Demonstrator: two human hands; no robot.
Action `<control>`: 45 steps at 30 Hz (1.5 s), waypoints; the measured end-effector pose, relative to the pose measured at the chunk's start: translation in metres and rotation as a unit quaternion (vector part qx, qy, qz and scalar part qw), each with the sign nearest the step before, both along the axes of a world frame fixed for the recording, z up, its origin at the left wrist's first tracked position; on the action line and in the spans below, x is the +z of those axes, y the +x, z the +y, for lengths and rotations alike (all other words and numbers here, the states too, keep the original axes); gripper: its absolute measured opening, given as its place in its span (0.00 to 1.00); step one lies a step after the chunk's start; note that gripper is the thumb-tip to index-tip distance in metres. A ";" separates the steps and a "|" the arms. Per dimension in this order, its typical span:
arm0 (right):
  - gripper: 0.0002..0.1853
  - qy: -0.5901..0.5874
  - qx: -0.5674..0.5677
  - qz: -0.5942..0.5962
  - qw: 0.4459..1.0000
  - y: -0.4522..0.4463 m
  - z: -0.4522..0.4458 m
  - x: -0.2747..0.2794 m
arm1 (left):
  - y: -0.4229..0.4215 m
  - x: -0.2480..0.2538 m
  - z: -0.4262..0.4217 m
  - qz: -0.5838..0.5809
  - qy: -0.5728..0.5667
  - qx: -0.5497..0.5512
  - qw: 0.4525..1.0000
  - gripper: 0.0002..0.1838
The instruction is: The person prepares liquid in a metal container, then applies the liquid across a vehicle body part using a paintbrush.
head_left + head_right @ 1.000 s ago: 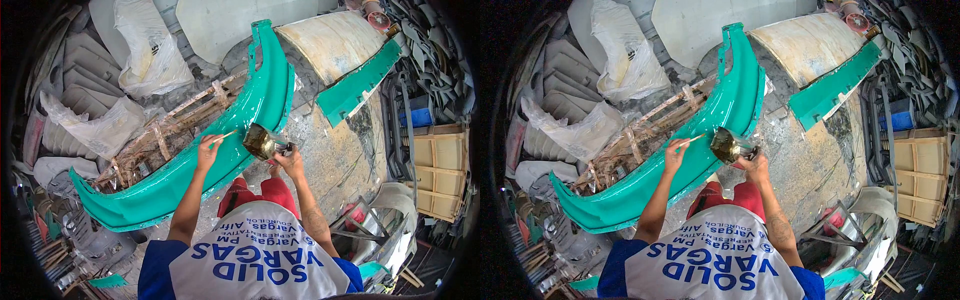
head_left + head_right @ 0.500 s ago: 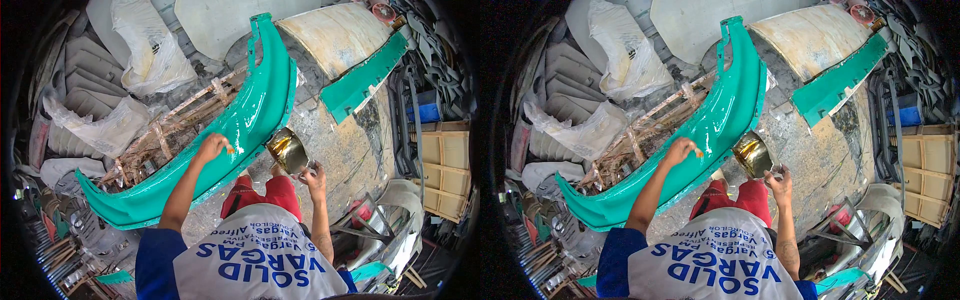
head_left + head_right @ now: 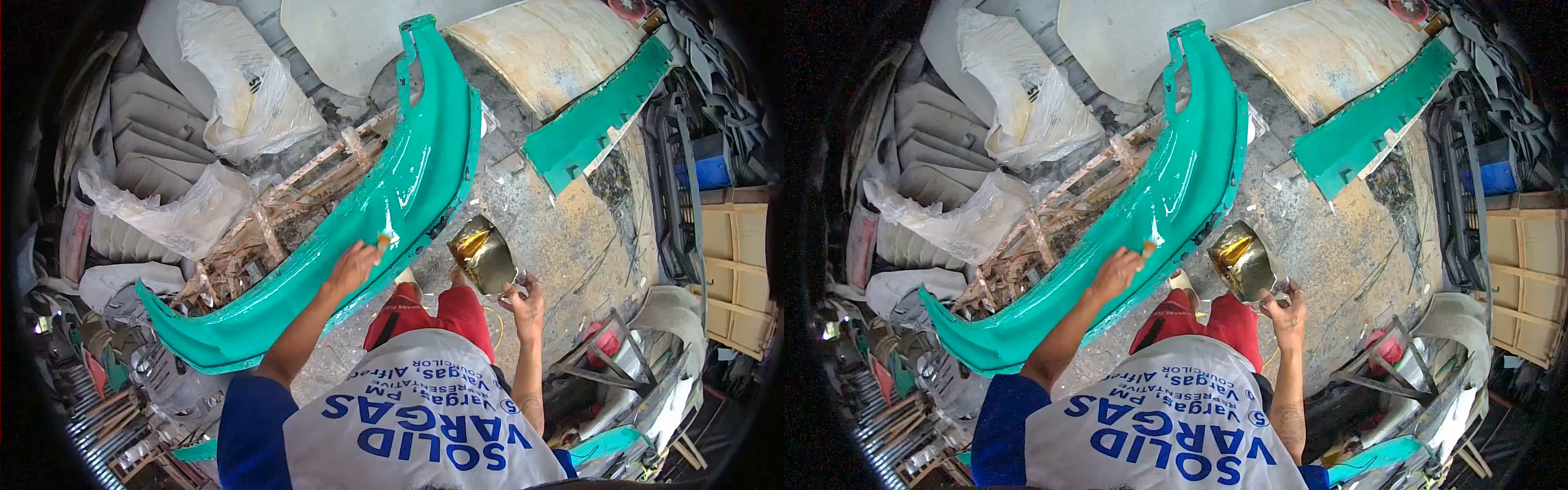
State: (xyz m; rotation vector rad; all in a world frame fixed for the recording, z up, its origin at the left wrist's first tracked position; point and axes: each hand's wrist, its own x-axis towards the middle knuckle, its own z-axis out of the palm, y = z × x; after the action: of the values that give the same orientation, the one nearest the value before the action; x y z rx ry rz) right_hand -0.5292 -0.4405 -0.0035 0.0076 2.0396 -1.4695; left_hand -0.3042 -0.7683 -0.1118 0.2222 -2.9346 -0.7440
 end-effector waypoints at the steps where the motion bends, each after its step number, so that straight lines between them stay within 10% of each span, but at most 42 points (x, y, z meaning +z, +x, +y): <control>1: 0.34 0.008 0.001 0.006 1.000 -0.001 0.000 0.000 | 0.005 0.016 0.010 -0.030 0.053 0.013 0.998 0.10; 11: 0.37 0.006 -0.014 -0.020 1.000 -0.010 0.008 -0.004 | -0.091 -0.007 -0.079 -0.017 0.155 0.121 0.980 0.06; 19: 0.36 -0.021 -0.024 -0.034 0.999 -0.015 0.022 -0.012 | -0.072 -0.023 -0.033 -0.010 -0.070 0.003 0.998 0.08; 30: 0.36 -0.031 -0.015 -0.030 0.999 -0.022 0.026 -0.020 | -0.089 0.044 -0.039 -0.018 0.095 0.021 0.995 0.10; 45: 0.36 -0.015 -0.002 -0.021 1.000 -0.012 0.019 -0.008 | -0.070 -0.017 -0.014 0.012 0.109 0.068 0.992 0.08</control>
State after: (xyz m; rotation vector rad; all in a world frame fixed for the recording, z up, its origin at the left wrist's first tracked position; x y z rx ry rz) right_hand -0.5407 -0.4215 -0.0112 0.0307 1.9845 -1.4900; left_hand -0.3743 -0.7827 -0.1292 0.4225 -2.7778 -1.0381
